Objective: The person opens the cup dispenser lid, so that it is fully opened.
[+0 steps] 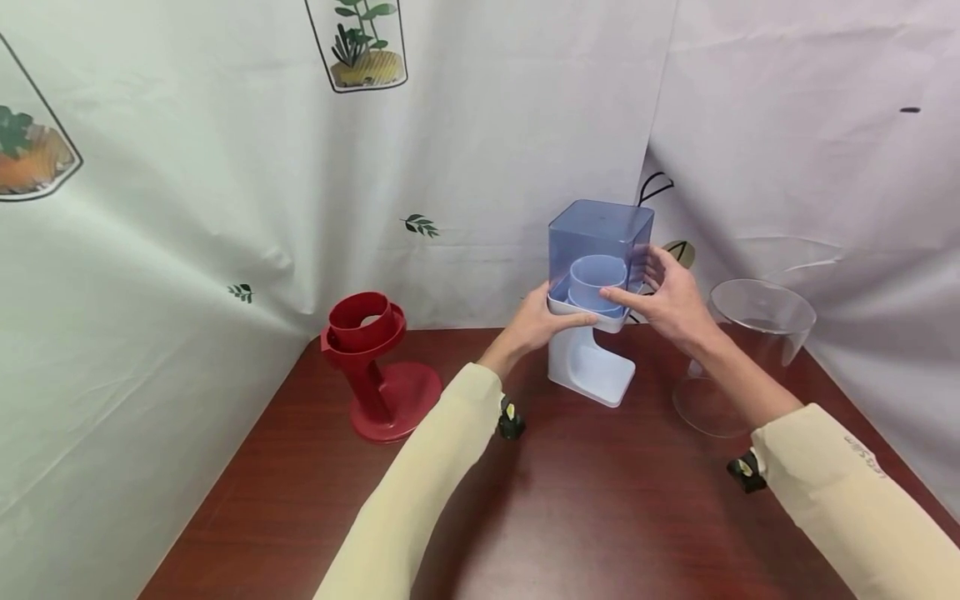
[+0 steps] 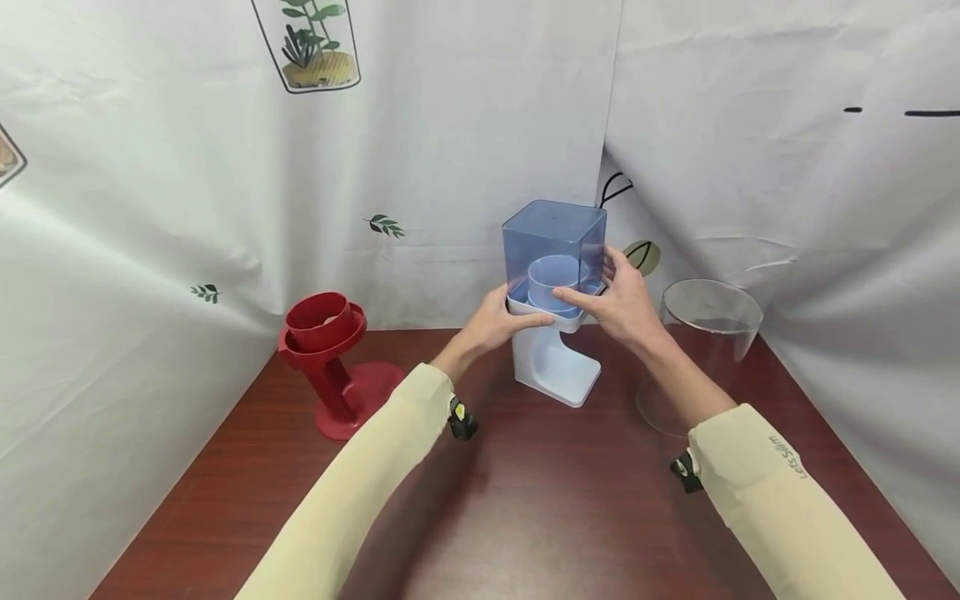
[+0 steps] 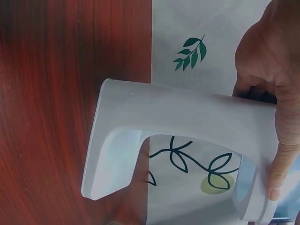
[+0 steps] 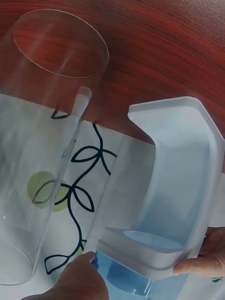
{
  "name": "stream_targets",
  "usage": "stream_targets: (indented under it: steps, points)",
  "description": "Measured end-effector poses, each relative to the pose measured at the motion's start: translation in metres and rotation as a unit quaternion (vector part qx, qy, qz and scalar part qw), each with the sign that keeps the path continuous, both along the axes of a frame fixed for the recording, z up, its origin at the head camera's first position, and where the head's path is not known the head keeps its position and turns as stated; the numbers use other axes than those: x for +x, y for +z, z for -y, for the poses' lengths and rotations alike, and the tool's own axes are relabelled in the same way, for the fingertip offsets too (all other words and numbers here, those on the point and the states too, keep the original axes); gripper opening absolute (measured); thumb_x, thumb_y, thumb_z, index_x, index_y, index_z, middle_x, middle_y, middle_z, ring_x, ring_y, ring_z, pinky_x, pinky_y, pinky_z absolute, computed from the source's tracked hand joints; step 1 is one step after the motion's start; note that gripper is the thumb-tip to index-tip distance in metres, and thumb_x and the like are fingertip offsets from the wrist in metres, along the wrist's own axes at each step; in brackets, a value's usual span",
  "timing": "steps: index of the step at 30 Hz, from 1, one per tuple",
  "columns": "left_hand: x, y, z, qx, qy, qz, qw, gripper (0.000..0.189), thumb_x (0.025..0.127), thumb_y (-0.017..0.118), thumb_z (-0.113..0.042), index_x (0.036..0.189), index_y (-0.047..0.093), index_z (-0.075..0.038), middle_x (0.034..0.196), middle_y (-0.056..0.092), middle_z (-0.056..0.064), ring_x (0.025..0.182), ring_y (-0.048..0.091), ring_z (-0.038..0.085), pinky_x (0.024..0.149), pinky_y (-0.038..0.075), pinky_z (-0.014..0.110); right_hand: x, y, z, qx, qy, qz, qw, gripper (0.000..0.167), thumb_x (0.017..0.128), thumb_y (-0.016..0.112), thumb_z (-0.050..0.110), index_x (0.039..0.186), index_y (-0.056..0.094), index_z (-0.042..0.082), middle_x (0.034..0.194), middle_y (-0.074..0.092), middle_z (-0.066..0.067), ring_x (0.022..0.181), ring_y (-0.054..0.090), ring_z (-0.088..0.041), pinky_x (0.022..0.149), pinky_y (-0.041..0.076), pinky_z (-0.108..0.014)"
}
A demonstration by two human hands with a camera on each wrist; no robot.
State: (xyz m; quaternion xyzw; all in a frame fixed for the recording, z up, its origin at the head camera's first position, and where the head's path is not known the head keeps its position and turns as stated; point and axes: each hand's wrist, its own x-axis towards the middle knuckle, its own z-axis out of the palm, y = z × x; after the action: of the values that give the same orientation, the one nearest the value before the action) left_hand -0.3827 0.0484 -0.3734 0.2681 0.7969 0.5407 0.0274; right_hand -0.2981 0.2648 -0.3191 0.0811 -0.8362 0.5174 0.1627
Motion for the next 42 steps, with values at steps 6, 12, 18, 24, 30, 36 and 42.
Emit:
stream_targets:
  steps: [6, 12, 18, 24, 30, 36, 42]
  points:
    - [0.003, 0.001, 0.009, -0.012, -0.001, -0.002, 0.9999, 0.092, 0.085, 0.091, -0.04, 0.157, 0.045, -0.007, 0.139, 0.064, 0.006, 0.119, 0.062, 0.017, 0.104, 0.052, 0.035, 0.004, 0.0, 0.004, 0.022, 0.001, -0.005, 0.9997, 0.095, 0.09, 0.089, 0.029, 0.16, 0.033, -0.002, 0.152, 0.051, -0.025, 0.147, 0.046, -0.039, 0.123, 0.035, -0.047]
    - [0.008, 0.004, 0.018, -0.008, -0.016, -0.005, 0.9998, 0.089, 0.084, 0.092, -0.038, 0.154, 0.045, -0.01, 0.134, 0.065, 0.003, 0.117, 0.062, 0.016, 0.101, 0.053, 0.034, 0.008, -0.001, 0.007, 0.032, 0.004, -0.005, 0.9995, 0.101, 0.09, 0.088, 0.032, 0.164, 0.028, -0.002, 0.156, 0.048, -0.026, 0.148, 0.044, -0.043, 0.121, 0.037, -0.052]
    - [0.015, 0.004, 0.024, -0.004, -0.024, -0.004, 0.9997, 0.091, 0.083, 0.093, -0.039, 0.154, 0.044, -0.012, 0.134, 0.064, 0.001, 0.117, 0.062, 0.017, 0.101, 0.054, 0.036, 0.014, -0.002, 0.01, 0.033, 0.011, -0.009, 0.9994, 0.097, 0.09, 0.087, 0.035, 0.162, 0.033, -0.001, 0.154, 0.051, -0.024, 0.147, 0.046, -0.041, 0.121, 0.037, -0.052]
    - [0.021, 0.002, 0.031, -0.01, -0.025, -0.022, 0.9994, 0.089, 0.083, 0.093, -0.037, 0.154, 0.044, -0.013, 0.134, 0.064, 0.001, 0.118, 0.063, 0.016, 0.101, 0.053, 0.036, 0.019, -0.001, 0.015, 0.025, 0.02, -0.005, 0.9995, 0.101, 0.089, 0.089, 0.032, 0.164, 0.029, -0.002, 0.156, 0.05, -0.025, 0.147, 0.046, -0.043, 0.12, 0.037, -0.054]
    - [0.032, 0.003, 0.038, -0.02, -0.02, -0.036, 0.999, 0.087, 0.085, 0.091, -0.039, 0.153, 0.044, -0.013, 0.135, 0.064, 0.002, 0.118, 0.062, 0.017, 0.102, 0.052, 0.036, 0.024, 0.0, 0.018, 0.018, 0.032, -0.004, 0.9993, 0.103, 0.087, 0.091, 0.026, 0.164, 0.029, -0.002, 0.156, 0.05, -0.026, 0.147, 0.045, -0.044, 0.119, 0.038, -0.053]
    - [0.043, 0.001, 0.049, -0.051, -0.001, -0.042, 0.9978, 0.085, 0.086, 0.09, -0.043, 0.151, 0.045, -0.011, 0.133, 0.064, 0.004, 0.116, 0.063, 0.017, 0.098, 0.055, 0.036, 0.031, 0.0, 0.023, 0.025, 0.041, 0.004, 0.9988, 0.102, 0.087, 0.091, 0.025, 0.164, 0.03, -0.001, 0.157, 0.049, -0.025, 0.147, 0.045, -0.046, 0.118, 0.039, -0.054]
    - [0.057, 0.001, 0.058, -0.075, 0.021, -0.054, 0.9955, 0.089, 0.085, 0.089, -0.048, 0.152, 0.045, -0.009, 0.133, 0.065, 0.004, 0.115, 0.064, 0.018, 0.098, 0.055, 0.037, 0.04, -0.001, 0.026, 0.015, 0.056, 0.008, 0.9983, 0.103, 0.087, 0.091, 0.023, 0.165, 0.028, 0.0, 0.159, 0.047, -0.024, 0.147, 0.046, -0.043, 0.118, 0.04, -0.051]
